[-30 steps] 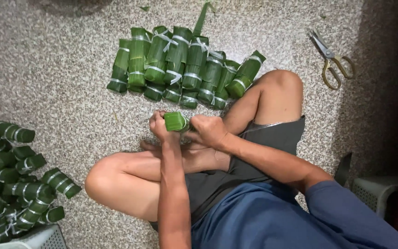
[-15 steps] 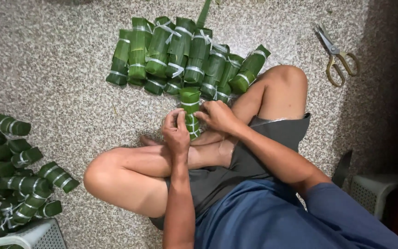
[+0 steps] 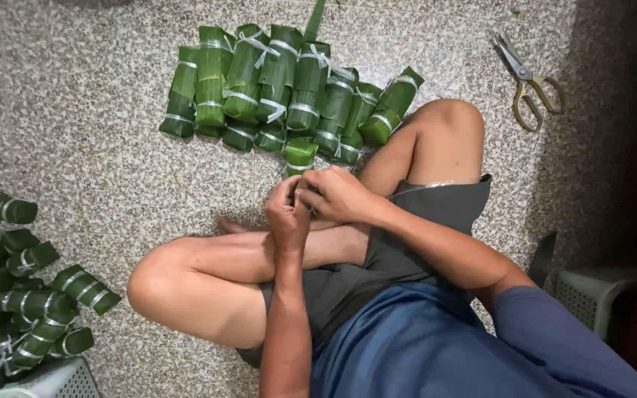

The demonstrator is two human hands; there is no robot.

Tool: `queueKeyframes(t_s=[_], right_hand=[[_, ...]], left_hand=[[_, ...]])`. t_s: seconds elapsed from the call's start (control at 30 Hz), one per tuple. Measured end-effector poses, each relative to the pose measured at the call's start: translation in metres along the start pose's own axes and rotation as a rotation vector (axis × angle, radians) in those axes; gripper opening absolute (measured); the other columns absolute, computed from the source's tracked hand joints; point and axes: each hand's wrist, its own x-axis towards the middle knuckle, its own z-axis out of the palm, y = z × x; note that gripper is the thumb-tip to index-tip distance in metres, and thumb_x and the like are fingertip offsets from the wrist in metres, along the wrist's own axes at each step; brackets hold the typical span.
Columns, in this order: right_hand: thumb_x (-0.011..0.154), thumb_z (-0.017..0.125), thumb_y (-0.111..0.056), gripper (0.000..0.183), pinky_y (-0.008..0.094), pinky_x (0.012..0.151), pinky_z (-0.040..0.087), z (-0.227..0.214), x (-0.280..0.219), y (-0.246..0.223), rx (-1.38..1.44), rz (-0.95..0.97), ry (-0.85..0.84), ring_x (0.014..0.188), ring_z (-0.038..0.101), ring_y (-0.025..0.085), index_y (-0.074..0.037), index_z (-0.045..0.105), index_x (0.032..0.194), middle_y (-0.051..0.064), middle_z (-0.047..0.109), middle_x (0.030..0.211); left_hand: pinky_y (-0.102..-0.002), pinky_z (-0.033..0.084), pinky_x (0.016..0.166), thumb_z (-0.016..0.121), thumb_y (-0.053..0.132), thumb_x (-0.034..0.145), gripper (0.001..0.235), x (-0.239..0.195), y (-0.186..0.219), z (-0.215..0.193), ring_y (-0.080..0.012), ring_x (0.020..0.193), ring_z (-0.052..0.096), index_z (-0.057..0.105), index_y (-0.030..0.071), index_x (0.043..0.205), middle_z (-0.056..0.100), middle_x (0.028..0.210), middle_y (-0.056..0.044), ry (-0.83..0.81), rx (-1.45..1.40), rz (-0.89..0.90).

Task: Wrapping and tying cylindrical food items in green leaves using white string.

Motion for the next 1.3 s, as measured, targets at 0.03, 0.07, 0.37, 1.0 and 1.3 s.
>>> queueKeyframes(t_s=[0.03, 0.07, 0.37, 1.0, 1.3], right_hand=[[0.096, 0.065, -0.032, 0.022, 0.056, 0.071, 0.055, 0.000, 0.001, -0.003, 0.000, 0.000, -0.001, 0.088, 0.070, 0.044, -0.010, 0.065, 0.090, 0.018, 0.071, 0.080], [0.097, 0.063, -0.031, 0.021, 0.056, 0.071, 0.055, 0.000, 0.002, -0.006, -0.005, -0.015, -0.007, 0.088, 0.070, 0.044, -0.011, 0.065, 0.091, 0.018, 0.071, 0.080], [0.106, 0.051, -0.031, 0.024, 0.058, 0.070, 0.055, -0.019, -0.003, 0.009, -0.141, -0.112, 0.029, 0.080, 0.071, 0.047, -0.009, 0.059, 0.099, 0.023, 0.070, 0.080], [0.088, 0.064, -0.033, 0.021, 0.052, 0.069, 0.059, 0.017, 0.011, 0.072, -0.303, -0.072, -0.006, 0.081, 0.073, 0.038, -0.015, 0.061, 0.078, 0.013, 0.069, 0.078], [0.100, 0.058, -0.026, 0.014, 0.057, 0.079, 0.056, -0.007, 0.023, 0.053, 0.047, -0.162, -0.154, 0.095, 0.070, 0.045, -0.021, 0.070, 0.105, 0.016, 0.076, 0.095]], left_hand=[[-0.044, 0.056, 0.081, 0.064, -0.001, 0.089, 0.020, -0.002, -0.003, 0.001, -0.0349, 0.086, 0.072, 0.075, 0.011, 0.101, 0.074, 0.088, -0.011, 0.000, 0.000, -0.001], [-0.039, 0.056, 0.080, 0.061, 0.000, 0.092, 0.020, -0.004, -0.007, 0.001, -0.0302, 0.083, 0.072, 0.075, 0.013, 0.097, 0.073, 0.084, -0.007, -0.015, 0.030, 0.011], [-0.043, 0.055, 0.079, 0.061, 0.008, 0.101, 0.014, -0.005, -0.008, -0.008, -0.0313, 0.083, 0.071, 0.075, 0.007, 0.100, 0.072, 0.086, -0.013, -0.090, -0.036, -0.050], [-0.035, 0.054, 0.072, 0.084, -0.002, 0.076, 0.020, 0.000, -0.036, -0.006, -0.0251, 0.079, 0.070, 0.070, 0.013, 0.075, 0.074, 0.082, -0.005, -0.142, 0.098, 0.066], [-0.040, 0.054, 0.084, 0.067, -0.001, 0.087, 0.010, -0.008, -0.039, -0.004, -0.0267, 0.093, 0.061, 0.064, 0.008, 0.086, 0.069, 0.100, -0.003, -0.115, 0.459, 0.539]])
